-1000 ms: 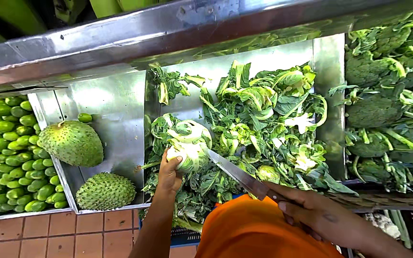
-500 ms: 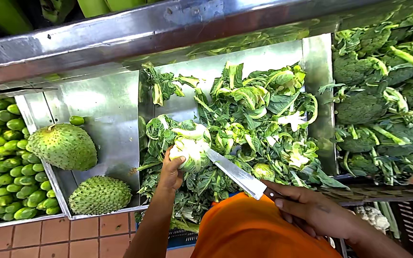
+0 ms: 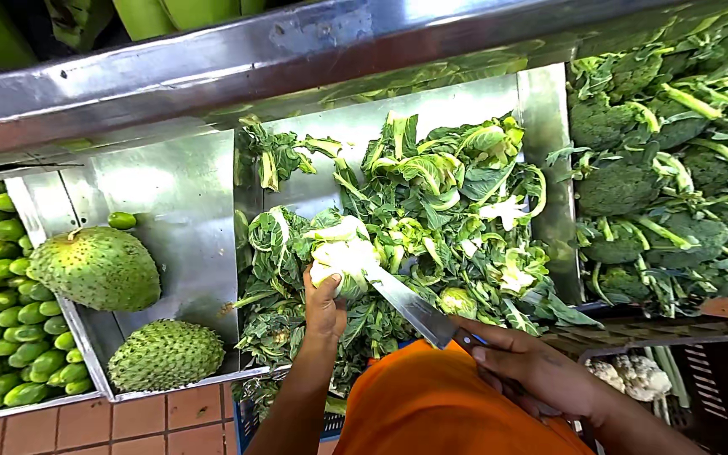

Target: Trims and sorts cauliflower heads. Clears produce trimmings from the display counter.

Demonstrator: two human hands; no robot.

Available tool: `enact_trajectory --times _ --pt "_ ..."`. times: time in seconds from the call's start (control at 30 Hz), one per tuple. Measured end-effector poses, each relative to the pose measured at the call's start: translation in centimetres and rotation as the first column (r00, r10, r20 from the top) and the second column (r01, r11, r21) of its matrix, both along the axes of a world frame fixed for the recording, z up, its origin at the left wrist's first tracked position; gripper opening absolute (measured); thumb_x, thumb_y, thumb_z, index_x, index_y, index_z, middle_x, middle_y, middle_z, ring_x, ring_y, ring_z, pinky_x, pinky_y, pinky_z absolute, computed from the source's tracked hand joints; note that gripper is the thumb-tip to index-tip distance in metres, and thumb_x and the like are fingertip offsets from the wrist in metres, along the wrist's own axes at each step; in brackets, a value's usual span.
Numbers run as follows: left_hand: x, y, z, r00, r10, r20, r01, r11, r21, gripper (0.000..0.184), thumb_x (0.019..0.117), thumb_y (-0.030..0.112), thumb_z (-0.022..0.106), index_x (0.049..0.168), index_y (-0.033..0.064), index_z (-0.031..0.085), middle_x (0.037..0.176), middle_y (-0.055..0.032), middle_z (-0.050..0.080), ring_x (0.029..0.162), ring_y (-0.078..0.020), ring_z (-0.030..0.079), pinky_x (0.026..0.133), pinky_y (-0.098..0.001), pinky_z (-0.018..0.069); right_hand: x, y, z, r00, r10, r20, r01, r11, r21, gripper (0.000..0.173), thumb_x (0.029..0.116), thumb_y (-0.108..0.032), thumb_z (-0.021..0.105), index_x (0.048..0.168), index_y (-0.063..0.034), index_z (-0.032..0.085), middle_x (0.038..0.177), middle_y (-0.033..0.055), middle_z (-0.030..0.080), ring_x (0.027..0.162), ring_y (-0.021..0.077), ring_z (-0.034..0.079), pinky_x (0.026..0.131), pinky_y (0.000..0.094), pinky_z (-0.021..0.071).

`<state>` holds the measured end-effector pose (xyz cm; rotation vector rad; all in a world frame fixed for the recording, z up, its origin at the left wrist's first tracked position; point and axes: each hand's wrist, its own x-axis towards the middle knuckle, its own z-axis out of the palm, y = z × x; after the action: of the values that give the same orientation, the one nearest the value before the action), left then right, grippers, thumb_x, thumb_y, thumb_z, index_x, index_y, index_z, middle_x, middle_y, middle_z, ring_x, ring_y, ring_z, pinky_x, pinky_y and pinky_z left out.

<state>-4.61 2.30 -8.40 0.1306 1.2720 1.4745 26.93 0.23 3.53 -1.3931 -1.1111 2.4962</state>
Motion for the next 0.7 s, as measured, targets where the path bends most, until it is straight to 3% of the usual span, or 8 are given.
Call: enact_trajectory --times 0.23,0.53,0.7 --pt "3.2 0.3 0.3 0.993 0.118 -0.017 -0.118 0.993 -0.012 0.069 0.0933 0.008 0.062 0.152 0.0232 0.029 0.133 -0.0136 0.056 0.112 -0.0283 0.063 0.088 -0.0494 0.0569 0.0 -0.3 -0.8 0.994 -0.088 -0.067 0.084 0.994 -0.067 0.057 0.1069 -0.029 0.046 0.161 -0.0343 0.033 0.075 0.0036 0.054 0.044 0.0099 0.045 0.036 0.0234 0.0410" --pt "4.2 1.0 0.4 0.991 0.118 -0.068 -0.118 0.993 0.000 0.065 0.1000 0.011 0.057 0.155 0.0250 0.024 0.137 -0.0119 0.054 0.115 -0.0262 0.062 0.091 -0.0479 0.0555 -0.2 -0.2 -0.4 0.992 -0.111 -0.052 0.107 0.992 -0.069 0.057 0.1069 -0.028 0.047 0.161 -0.0336 0.033 0.076 0.0033 0.055 0.046 0.0093 0.046 0.039 0.0225 0.0410" --pt "3.0 0.9 0.2 0.981 0.026 -0.190 -0.009 0.996 0.090 0.080 0.0894 0.021 0.071 0.155 0.0246 0.024 0.139 -0.0097 0.053 0.118 -0.0244 0.061 0.094 -0.0480 0.0559 1.3 -0.5 -1.0 0.961 -0.205 -0.186 0.168 0.966 -0.197 0.057 0.1058 -0.031 0.048 0.160 -0.0346 0.034 0.075 0.0017 0.051 0.044 0.0061 0.043 0.037 0.0196 0.0393"
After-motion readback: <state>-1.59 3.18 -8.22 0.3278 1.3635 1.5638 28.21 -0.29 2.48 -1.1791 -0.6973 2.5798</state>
